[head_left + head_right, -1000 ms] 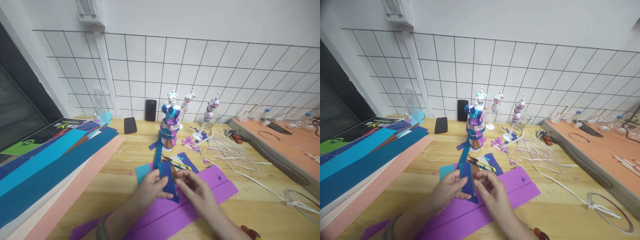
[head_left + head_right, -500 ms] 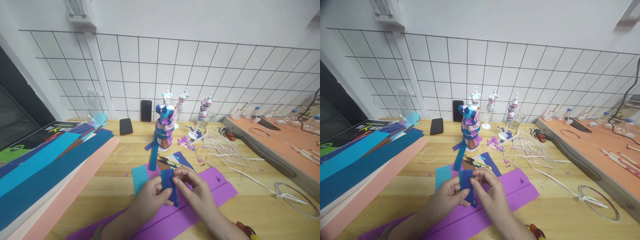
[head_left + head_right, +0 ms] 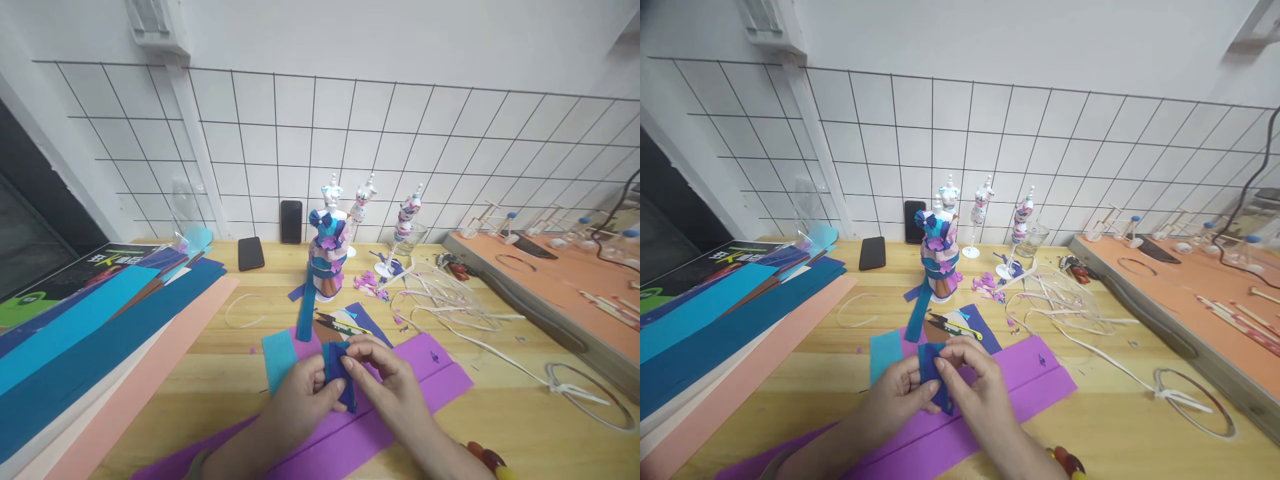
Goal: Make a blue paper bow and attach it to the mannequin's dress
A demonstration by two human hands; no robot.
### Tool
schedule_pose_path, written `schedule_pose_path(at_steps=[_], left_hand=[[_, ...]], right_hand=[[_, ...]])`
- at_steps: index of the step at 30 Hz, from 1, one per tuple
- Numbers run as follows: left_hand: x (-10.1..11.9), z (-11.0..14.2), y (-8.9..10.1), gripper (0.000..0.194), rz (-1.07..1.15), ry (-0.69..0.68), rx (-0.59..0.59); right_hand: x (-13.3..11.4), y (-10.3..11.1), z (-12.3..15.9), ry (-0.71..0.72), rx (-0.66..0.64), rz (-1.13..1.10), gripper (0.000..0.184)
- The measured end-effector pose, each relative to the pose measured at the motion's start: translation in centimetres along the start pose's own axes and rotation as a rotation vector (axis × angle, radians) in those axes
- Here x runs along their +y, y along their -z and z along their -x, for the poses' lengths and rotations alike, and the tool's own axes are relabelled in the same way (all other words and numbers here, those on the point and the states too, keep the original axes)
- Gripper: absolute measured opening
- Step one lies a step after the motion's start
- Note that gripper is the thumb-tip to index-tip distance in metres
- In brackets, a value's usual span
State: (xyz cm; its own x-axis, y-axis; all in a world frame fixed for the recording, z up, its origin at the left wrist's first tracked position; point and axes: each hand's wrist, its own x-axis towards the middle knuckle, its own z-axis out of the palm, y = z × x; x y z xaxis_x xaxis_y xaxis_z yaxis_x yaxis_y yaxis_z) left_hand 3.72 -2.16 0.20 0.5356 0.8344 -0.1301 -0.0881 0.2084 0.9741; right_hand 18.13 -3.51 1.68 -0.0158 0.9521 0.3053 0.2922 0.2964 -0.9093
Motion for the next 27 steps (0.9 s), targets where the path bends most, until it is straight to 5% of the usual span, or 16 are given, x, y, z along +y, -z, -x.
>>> schedule_pose_path(at_steps=[22,27], left_hand=[[0.10,0.03,-0.53,0.033,-0.040,0.013,0.055],[-0.38,-0.08,-0.50,0.019,-0.045,0.033,0.074]], right_hand=[[0.23,-0.09,-0.22,-0.203,0.045,-0.166,0.016],[-0.13,0.06,-0.44,-0.200,0.063,-0.192,0.016]])
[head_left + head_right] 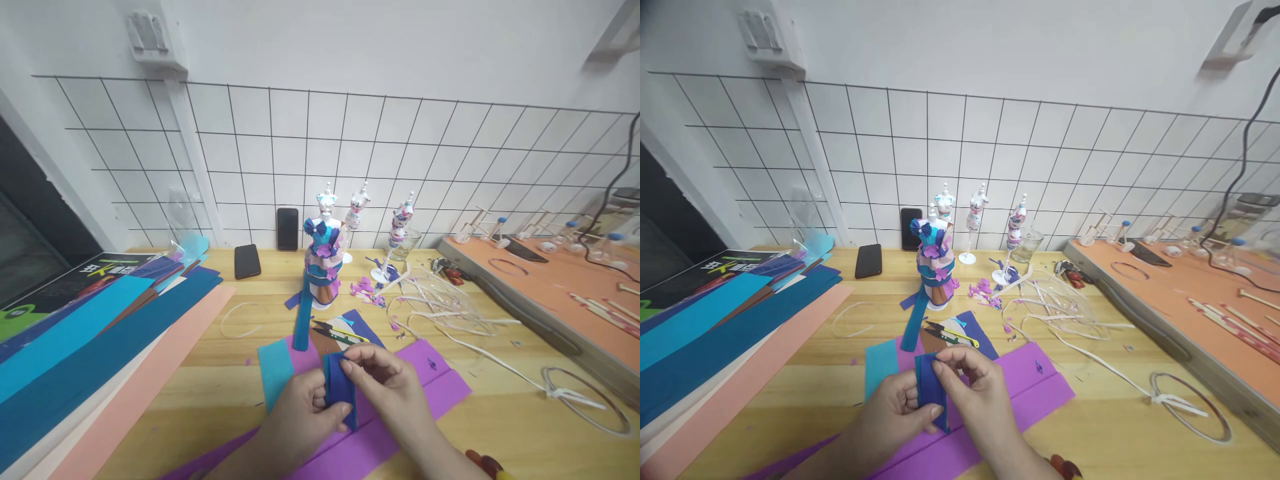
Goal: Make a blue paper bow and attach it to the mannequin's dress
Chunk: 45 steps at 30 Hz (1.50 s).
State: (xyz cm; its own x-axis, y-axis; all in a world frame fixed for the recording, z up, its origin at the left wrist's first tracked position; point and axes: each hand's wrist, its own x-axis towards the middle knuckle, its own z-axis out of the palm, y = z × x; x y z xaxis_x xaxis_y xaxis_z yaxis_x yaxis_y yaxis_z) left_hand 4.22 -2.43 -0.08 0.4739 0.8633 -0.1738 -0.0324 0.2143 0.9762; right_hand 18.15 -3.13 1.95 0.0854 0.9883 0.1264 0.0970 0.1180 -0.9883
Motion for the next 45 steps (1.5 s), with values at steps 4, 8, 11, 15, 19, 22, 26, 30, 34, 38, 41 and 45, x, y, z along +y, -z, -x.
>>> schedule_pose_path(at_steps=[4,8,11,15,19,22,26,30,34,38,41,45], left_hand=[[0.2,0.1,-0.2,0.011,-0.031,0.018,0.000],[0.5,0.1,-0.3,0.007,-0.061,0.039,-0.014],[0.3,0.1,-0.3,0.007,-0.101,0.053,-0.017],[0.0,0.1,-0.1,0.012,-0.127,0.063,-0.055],[0.0,0.2,0.1,0.014,-0.098,0.084,-0.092],[0.2,0.2,0.2,0.017,-0.009,0.079,-0.115],[0.3,0.0,0.4,0.019,0.108,0.086,-0.165],[0.3,-0.4,0.8,0.019,0.132,0.024,-0.147],[0.3,-0.9,1.5,0.022,0.180,-0.087,-0.024],[0.2,-1.3,2.1,0.019,0.188,-0.089,0.135],[0.1,-1.4,2.3,0.019,0.166,-0.122,0.177],[0.0,-1.4,2.4,0.018,0.164,-0.103,0.192]], right_hand=[[-0.4,-0.1,-0.1,-0.006,0.030,-0.047,0.021],[-0.5,-0.1,-0.1,-0.006,0.060,-0.095,0.026],[-0.5,0.0,-0.3,-0.012,0.068,-0.149,0.028],[-0.3,0.1,-0.7,-0.023,0.089,-0.232,0.028],[0.1,0.1,-1.2,-0.044,0.090,-0.283,0.029],[0.4,0.1,-1.5,-0.079,0.083,-0.315,0.030],[0.8,0.2,-1.8,-0.142,0.056,-0.368,0.033],[1.2,0.2,-2.0,-0.181,-0.017,-0.395,0.039],[1.4,-0.3,-1.4,-0.181,-0.145,-0.326,0.046],[1.8,-1.0,-0.4,-0.167,-0.243,-0.173,0.051],[2.2,-1.4,0.0,-0.198,-0.287,-0.105,0.054],[2.3,-1.5,0.0,-0.227,-0.327,-0.107,0.054]])
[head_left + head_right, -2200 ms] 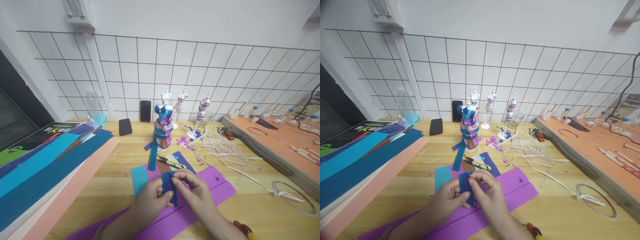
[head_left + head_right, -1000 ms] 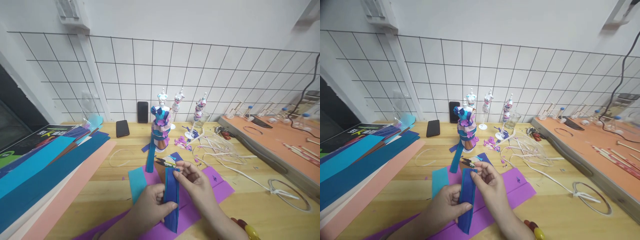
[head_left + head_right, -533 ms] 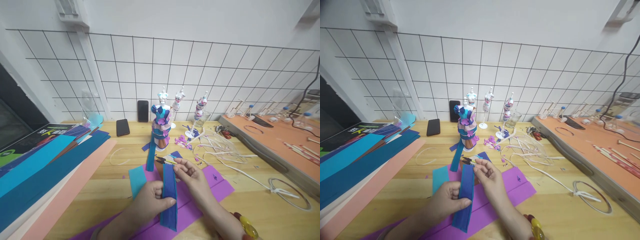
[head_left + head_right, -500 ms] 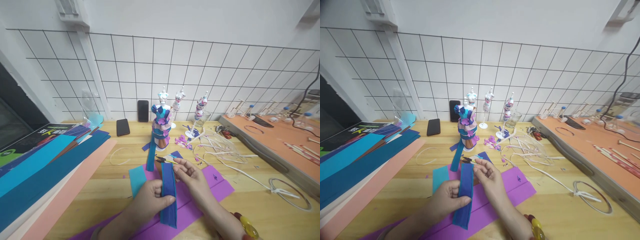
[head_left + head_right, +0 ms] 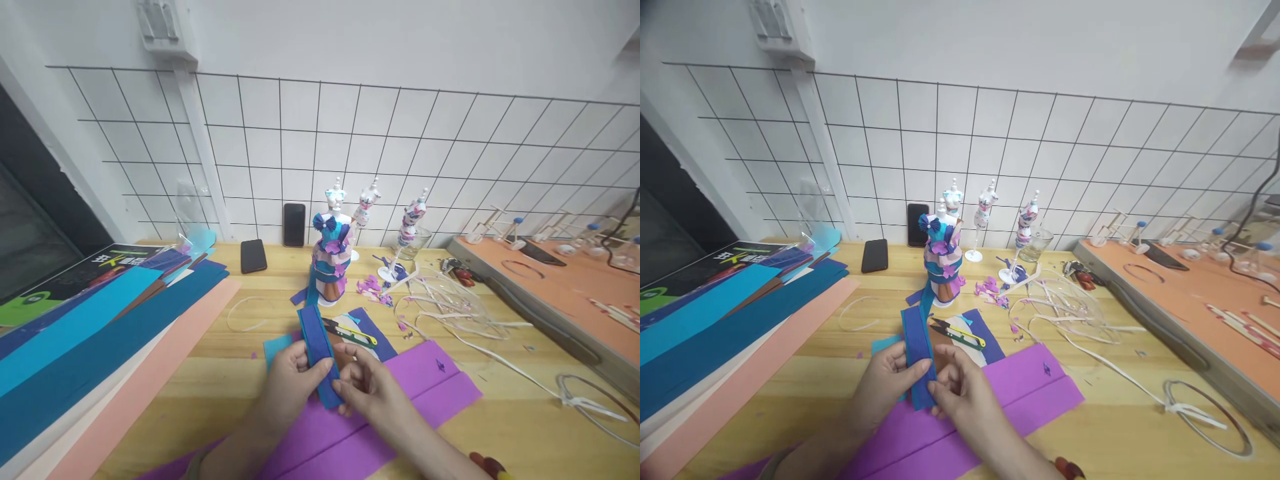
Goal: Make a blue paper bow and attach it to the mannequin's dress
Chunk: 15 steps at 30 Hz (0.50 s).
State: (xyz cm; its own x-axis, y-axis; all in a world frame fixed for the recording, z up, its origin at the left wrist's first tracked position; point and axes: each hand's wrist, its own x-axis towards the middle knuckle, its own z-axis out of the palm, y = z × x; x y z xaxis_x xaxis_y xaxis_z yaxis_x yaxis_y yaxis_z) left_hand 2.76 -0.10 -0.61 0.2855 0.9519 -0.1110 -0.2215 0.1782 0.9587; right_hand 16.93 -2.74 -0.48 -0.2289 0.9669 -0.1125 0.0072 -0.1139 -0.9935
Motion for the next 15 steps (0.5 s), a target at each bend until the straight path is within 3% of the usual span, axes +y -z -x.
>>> schedule_pose_path(at_steps=[15], left_hand=[[-0.29,-0.32,0.36,0.027,0.019,0.049,0.012]], right_hand=[[0.52,0.62,-0.02,0.109,-0.023,0.142,0.038]])
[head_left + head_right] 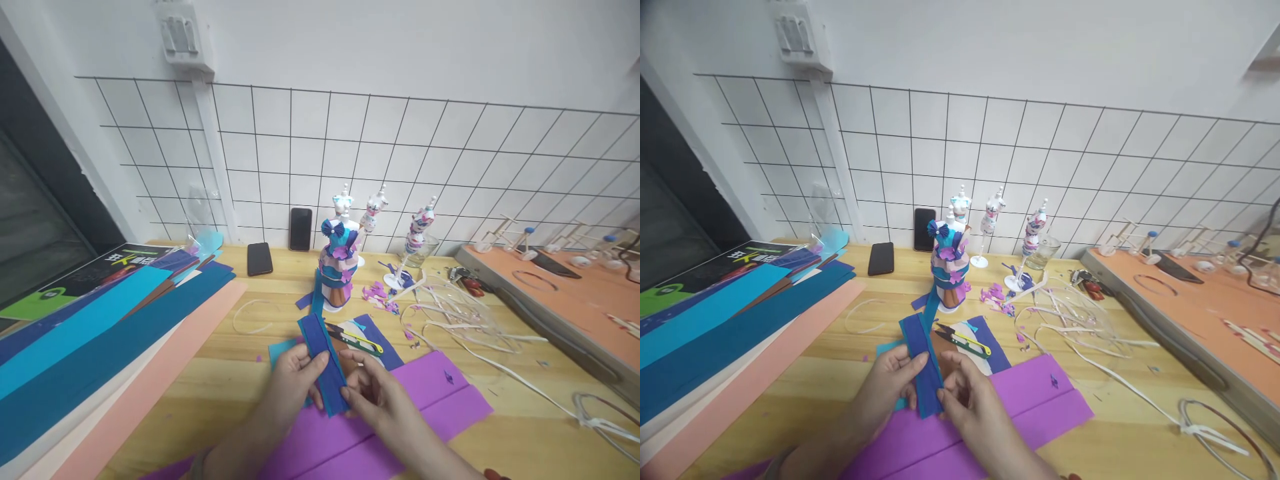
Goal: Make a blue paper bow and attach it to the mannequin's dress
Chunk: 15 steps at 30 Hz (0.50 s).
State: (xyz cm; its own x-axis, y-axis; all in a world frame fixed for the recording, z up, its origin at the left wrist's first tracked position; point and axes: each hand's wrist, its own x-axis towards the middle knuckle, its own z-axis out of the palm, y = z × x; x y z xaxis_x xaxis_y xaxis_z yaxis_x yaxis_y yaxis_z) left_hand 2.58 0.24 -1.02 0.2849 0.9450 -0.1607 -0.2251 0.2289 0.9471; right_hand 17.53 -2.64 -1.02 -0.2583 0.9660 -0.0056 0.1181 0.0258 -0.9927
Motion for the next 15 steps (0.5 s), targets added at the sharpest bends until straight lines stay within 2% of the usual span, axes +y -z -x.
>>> schedule_pose_path(at_steps=[15], left_hand=[[0.51,-0.05,0.00,0.029,0.133,0.099,0.064]], right_hand=[[0.73,0.77,0.10,0.067,-0.032,0.068,0.042]])
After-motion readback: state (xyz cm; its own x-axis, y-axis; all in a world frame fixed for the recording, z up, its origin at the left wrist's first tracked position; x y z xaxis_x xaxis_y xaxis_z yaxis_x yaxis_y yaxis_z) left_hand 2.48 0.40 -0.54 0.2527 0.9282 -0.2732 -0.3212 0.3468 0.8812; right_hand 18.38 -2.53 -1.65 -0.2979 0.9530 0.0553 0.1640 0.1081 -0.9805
